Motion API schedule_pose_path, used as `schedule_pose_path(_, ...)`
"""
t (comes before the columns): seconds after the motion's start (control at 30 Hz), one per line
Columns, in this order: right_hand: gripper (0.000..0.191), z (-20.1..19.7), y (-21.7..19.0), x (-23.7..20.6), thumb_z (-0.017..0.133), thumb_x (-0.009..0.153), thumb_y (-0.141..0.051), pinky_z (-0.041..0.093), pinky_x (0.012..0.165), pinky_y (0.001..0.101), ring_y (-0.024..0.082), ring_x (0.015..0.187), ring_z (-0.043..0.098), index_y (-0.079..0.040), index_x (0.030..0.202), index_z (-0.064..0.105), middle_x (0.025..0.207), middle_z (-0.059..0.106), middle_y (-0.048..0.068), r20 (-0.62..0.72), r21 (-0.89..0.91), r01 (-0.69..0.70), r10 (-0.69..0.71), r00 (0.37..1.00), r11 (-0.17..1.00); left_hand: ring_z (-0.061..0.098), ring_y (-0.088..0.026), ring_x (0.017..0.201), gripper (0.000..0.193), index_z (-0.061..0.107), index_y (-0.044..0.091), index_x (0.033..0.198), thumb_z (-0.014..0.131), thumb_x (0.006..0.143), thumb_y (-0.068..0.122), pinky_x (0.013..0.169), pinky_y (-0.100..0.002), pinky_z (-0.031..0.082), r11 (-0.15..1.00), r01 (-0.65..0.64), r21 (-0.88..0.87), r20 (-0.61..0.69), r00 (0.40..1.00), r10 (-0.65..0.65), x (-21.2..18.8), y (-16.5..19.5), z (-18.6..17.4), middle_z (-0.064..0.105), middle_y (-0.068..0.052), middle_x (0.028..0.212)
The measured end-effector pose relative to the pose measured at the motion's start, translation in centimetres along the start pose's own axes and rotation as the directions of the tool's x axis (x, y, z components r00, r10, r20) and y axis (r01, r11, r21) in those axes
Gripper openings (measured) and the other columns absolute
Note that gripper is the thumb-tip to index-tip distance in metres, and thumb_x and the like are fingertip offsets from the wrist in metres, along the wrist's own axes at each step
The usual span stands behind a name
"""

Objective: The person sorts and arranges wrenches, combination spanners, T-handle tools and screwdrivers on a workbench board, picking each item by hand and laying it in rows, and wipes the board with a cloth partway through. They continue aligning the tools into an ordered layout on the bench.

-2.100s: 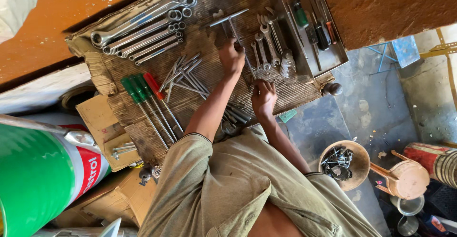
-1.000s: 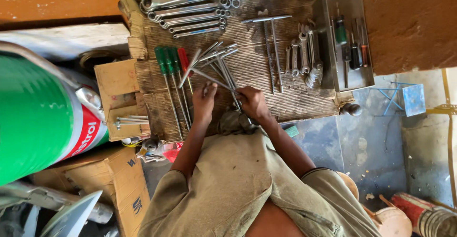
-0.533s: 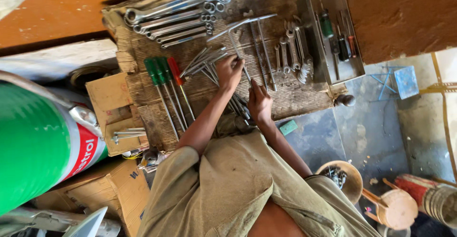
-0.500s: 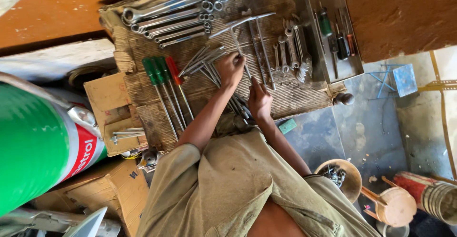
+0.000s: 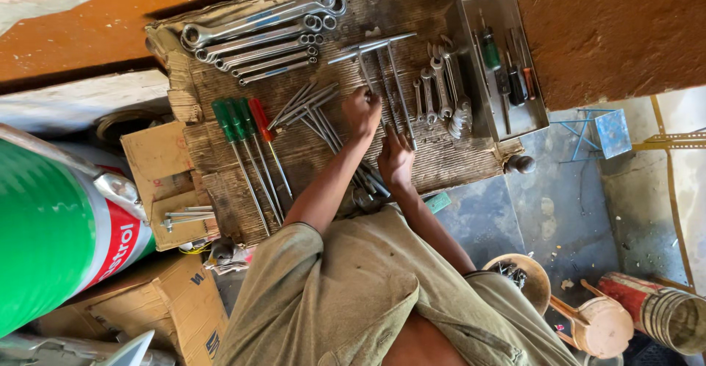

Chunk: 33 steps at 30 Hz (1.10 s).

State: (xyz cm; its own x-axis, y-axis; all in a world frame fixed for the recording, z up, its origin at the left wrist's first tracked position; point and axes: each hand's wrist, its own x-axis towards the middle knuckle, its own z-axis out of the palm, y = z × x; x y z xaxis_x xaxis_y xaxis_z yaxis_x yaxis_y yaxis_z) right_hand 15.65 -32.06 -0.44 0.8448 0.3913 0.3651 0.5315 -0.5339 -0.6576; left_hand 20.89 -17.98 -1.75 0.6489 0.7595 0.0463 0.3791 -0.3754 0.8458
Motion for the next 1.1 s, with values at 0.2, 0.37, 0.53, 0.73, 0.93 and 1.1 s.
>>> schedule_pose_path(0.2, 0.035, -0.3, 0.4, -0.5, 0.060, 0.093, 0.004, 0.055, 0.056, 0.0458, 0.040, 0.068, 0.069, 0.005, 0.128, 0.067, 0.095, 0.069, 0.026, 0.084, 0.050, -0.054, 0.050, 0.995, 0.997, 0.073, -0.036, 0.067, 0.015, 0.072, -0.002, 0.088, 0.068, 0.086, 0.012, 0.064, -0.047, 0.058, 0.982, 0.161, 0.096, 0.059, 0.984, -0.167, -0.7, -0.1, -0.2, 0.071, -0.025, 0.076)
schedule_pose_path(0.37, 0.036, 0.1, 0.5, -0.3, 0.058, 0.094, 0.004, 0.056, 0.057, 0.0459, 0.041, 0.071, 0.068, 0.005, 0.129, 0.066, 0.100, 0.068, 0.027, 0.093, 0.061, -0.022, 0.017, 0.996, 0.998, 0.073, -0.041, 0.074, 0.015, 0.075, 0.000, 0.089, 0.072, 0.087, 0.014, 0.069, -0.050, 0.059, 0.985, 0.124, 0.124, 0.022, 0.992, -0.127, -0.5, -0.7, 0.2, 0.073, -0.025, 0.082)
schedule_pose_path(0.53, 0.039, 1.0, 0.1, 0.1, 0.059, 0.092, 0.002, 0.056, 0.059, 0.0477, 0.042, 0.071, 0.068, 0.005, 0.130, 0.066, 0.098, 0.069, 0.026, 0.085, 0.041, -0.017, 0.013, 0.996, 0.999, 0.073, -0.040, 0.071, 0.013, 0.076, -0.002, 0.085, 0.076, 0.079, 0.010, 0.066, -0.049, 0.060, 0.983, 0.075, 0.168, 0.019, 0.997, -0.079, -0.2, -1.3, 0.4, 0.072, -0.025, 0.079)
schedule_pose_path(0.73, 0.034, 2.1, 0.6, -0.2, 0.058, 0.099, -0.003, 0.054, 0.048, 0.0397, 0.030, 0.061, 0.067, 0.006, 0.130, 0.065, 0.098, 0.069, 0.024, 0.118, 0.113, -0.042, 0.029, 0.993, 0.993, 0.062, -0.025, 0.041, 0.018, 0.072, -0.008, 0.092, 0.073, 0.079, 0.004, 0.034, -0.041, 0.047, 0.996, -0.029, 0.082, 0.011, 1.000, 0.028, -0.1, -2.2, 0.4, 0.064, -0.017, 0.055)
schedule_pose_path(0.93, 0.013, 1.3, 3.3, 4.6, 0.066, 0.100, -0.006, 0.038, 0.031, 0.0327, 0.016, 0.038, 0.050, -0.004, 0.087, 0.070, 0.065, 0.068, 0.009, -0.040, -0.085, 0.064, -0.067, 0.997, 0.994, 0.054, -0.023, 0.041, 0.017, 0.067, -0.001, 0.066, 0.071, 0.082, -0.001, 0.035, -0.041, 0.041, 0.974, -0.178, 0.143, -0.124, 0.973, 0.196, 0.5, -3.1, 0.7, 0.059, -0.014, 0.053)
schedule_pose_path(1.1, 0.013, -0.9, 4.9, 10.4, 0.073, 0.090, -0.009, 0.052, 0.042, 0.0339, 0.021, 0.055, 0.066, -0.002, 0.100, 0.069, 0.082, 0.074, 0.015, 0.132, -0.184, 0.031, -0.007, 0.991, 0.982, 0.049, -0.025, 0.042, 0.011, 0.060, 0.001, 0.062, 0.068, 0.069, -0.002, 0.038, -0.041, 0.037, 0.964, -0.188, 0.186, -0.079, 0.975, 0.205, 0.5, -2.9, 0.6, 0.054, -0.012, 0.054)
